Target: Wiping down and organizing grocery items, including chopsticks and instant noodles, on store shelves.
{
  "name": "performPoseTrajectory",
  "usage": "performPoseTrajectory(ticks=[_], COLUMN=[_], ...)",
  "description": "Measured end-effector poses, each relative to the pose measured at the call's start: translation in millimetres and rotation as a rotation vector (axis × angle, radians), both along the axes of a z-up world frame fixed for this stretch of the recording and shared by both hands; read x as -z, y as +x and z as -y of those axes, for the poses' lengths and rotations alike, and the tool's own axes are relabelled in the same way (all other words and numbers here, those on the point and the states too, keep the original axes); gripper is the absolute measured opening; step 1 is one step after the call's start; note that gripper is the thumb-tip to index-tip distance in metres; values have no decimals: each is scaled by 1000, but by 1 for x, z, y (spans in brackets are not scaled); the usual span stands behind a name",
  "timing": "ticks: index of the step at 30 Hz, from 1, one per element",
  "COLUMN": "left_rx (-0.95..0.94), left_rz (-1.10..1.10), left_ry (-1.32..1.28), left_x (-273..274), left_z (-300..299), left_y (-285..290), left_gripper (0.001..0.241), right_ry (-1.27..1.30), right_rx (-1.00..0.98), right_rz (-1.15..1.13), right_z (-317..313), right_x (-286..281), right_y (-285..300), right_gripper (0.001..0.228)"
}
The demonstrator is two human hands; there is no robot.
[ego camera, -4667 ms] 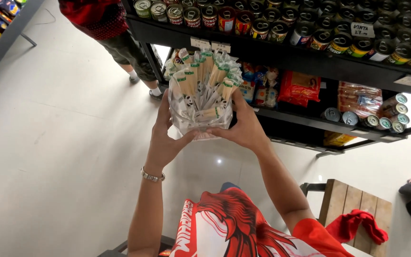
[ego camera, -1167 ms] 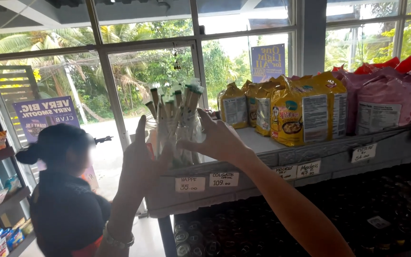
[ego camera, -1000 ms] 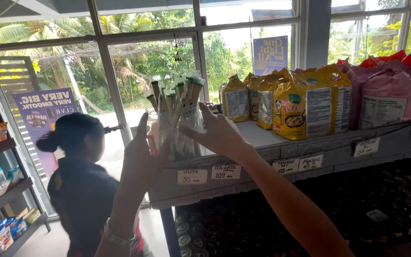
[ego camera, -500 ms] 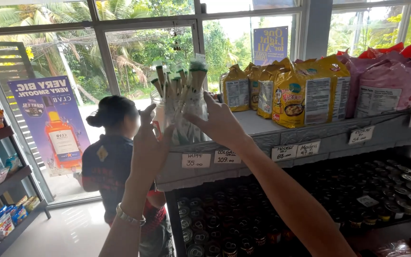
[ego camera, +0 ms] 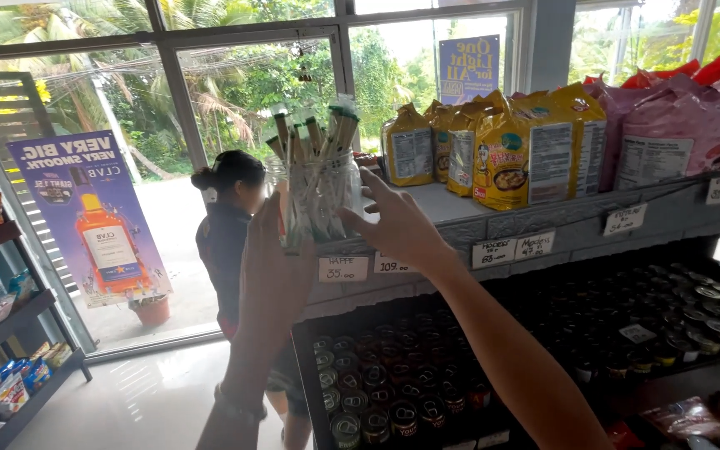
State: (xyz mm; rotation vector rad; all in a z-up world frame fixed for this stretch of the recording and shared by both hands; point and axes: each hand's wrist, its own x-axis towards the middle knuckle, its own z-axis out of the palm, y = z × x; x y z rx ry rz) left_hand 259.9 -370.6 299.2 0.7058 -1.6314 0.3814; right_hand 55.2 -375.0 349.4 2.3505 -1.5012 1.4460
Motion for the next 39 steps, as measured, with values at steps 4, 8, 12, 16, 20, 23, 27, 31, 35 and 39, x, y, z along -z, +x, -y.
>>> performPoseTrajectory(ticks=[4,8,12,16,20,23,27,31,35,39], left_rx=[-29,234,423,627,713,723,759,788,927,990], left_rz=[68,152,223,275,331,281,74,172,269,386], left_ry=[-8,62,123,210,439,612,916,1030,1019,1054], left_x=[28,62,109,180,237,298,364,388,402,408], left_z=[-46,-71,-83,-72,-98,-121,-160,-200,-228,-251], left_y=[-16,-32,-51,-80,-126,-171,-240,-296,-346,-385], left_gripper=[67,68,73,70,66,65,60,62,64,66], right_ry=[-37,-317,-222,-165,2,181,540,544,415,408], right_rx=[35,-52,-16,53,211,357,553,685,687,725], right_rz=[73,69,75,84,149,230,604,614,768,917], right_z=[-54,-96,-135,-158,-206,-254,-318,-375,-419,-453], right_x=[41,104,164,235,305,360,383,435,480,501], right_y=[-14,-41,-77,-138,-192,-220,-232,-274,-313,-338], right_gripper=[80,66,58,56,56,55,59,56,51,49])
